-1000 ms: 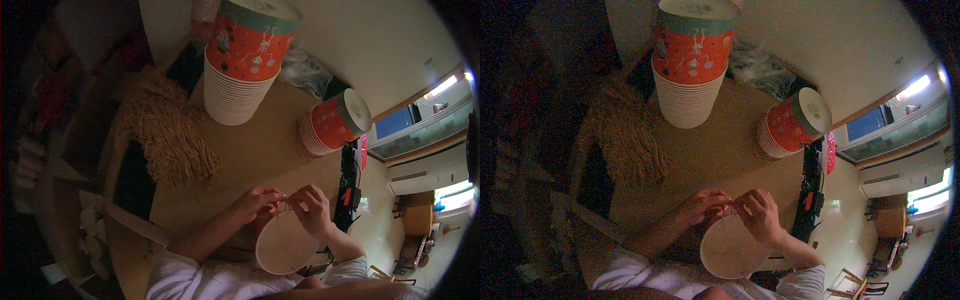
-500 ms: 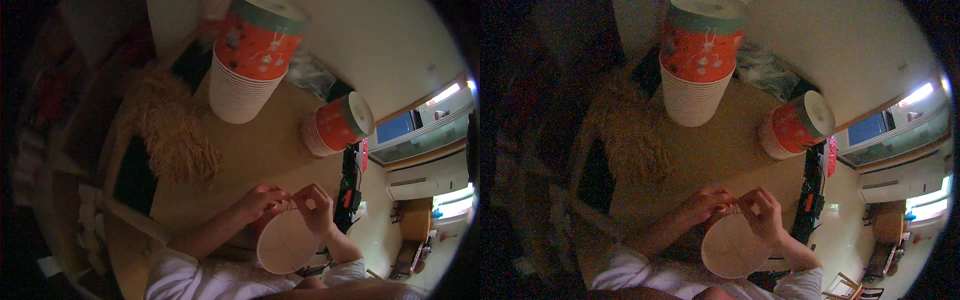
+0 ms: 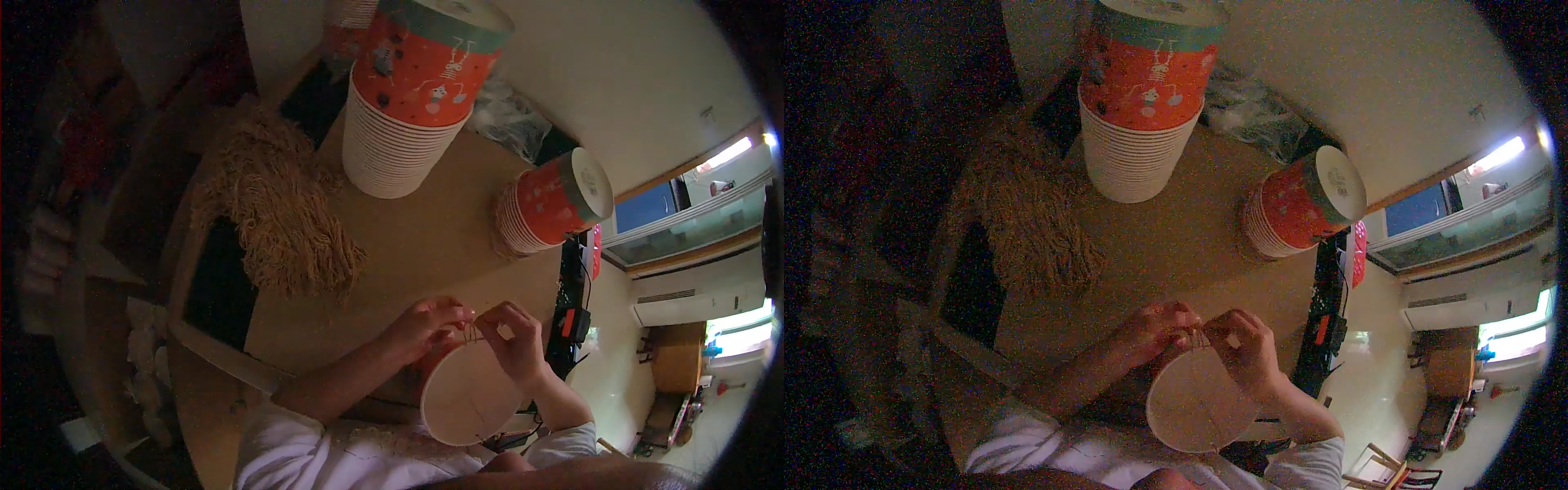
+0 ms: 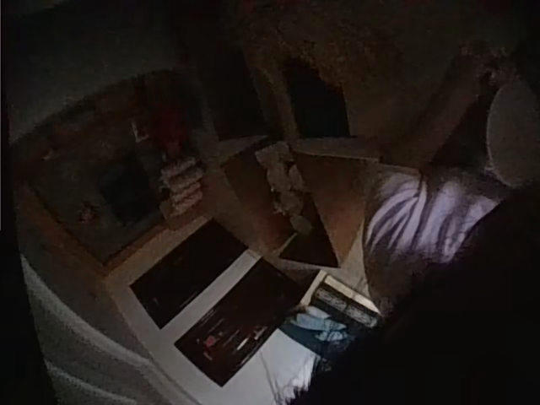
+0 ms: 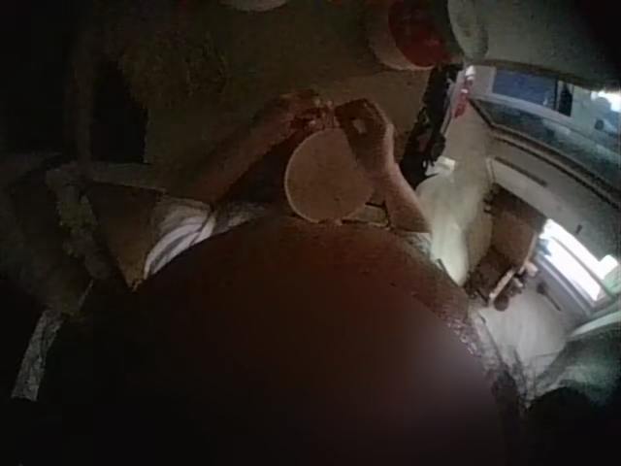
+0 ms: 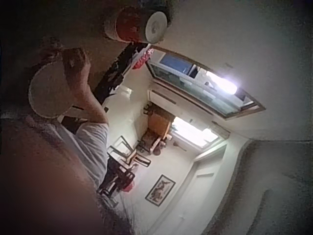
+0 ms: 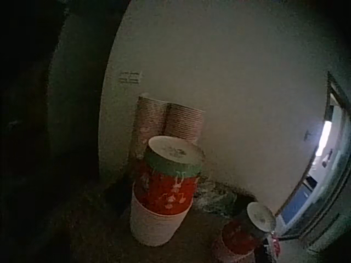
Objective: The person is threading and tying strings to paper cups as part of a manufacturing or packaging process.
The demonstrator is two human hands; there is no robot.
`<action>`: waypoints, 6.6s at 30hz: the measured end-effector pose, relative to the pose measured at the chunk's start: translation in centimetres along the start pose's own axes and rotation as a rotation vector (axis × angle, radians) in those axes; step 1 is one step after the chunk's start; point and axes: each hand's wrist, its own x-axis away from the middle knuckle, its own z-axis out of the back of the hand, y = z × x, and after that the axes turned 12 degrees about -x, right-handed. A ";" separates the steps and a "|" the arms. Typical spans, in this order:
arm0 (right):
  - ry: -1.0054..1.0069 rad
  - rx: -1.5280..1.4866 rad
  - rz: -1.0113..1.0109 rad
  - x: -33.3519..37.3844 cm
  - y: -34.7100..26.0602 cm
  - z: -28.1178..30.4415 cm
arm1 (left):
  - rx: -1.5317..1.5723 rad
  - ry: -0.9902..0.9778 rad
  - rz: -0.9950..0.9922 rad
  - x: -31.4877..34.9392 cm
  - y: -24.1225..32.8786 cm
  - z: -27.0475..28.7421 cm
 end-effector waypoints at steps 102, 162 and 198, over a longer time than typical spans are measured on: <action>-0.349 -0.525 -0.616 -2.1 0.8 1.8 | -0.535 0.121 -0.183 1.9 1.8 -0.4; -0.016 -0.210 -0.125 -0.6 -0.1 0.6 | -0.597 0.144 -0.153 1.9 1.7 -1.1; -0.154 -0.311 -0.358 -1.6 1.9 0.1 | -0.998 0.384 -0.552 0.7 0.3 -0.7</action>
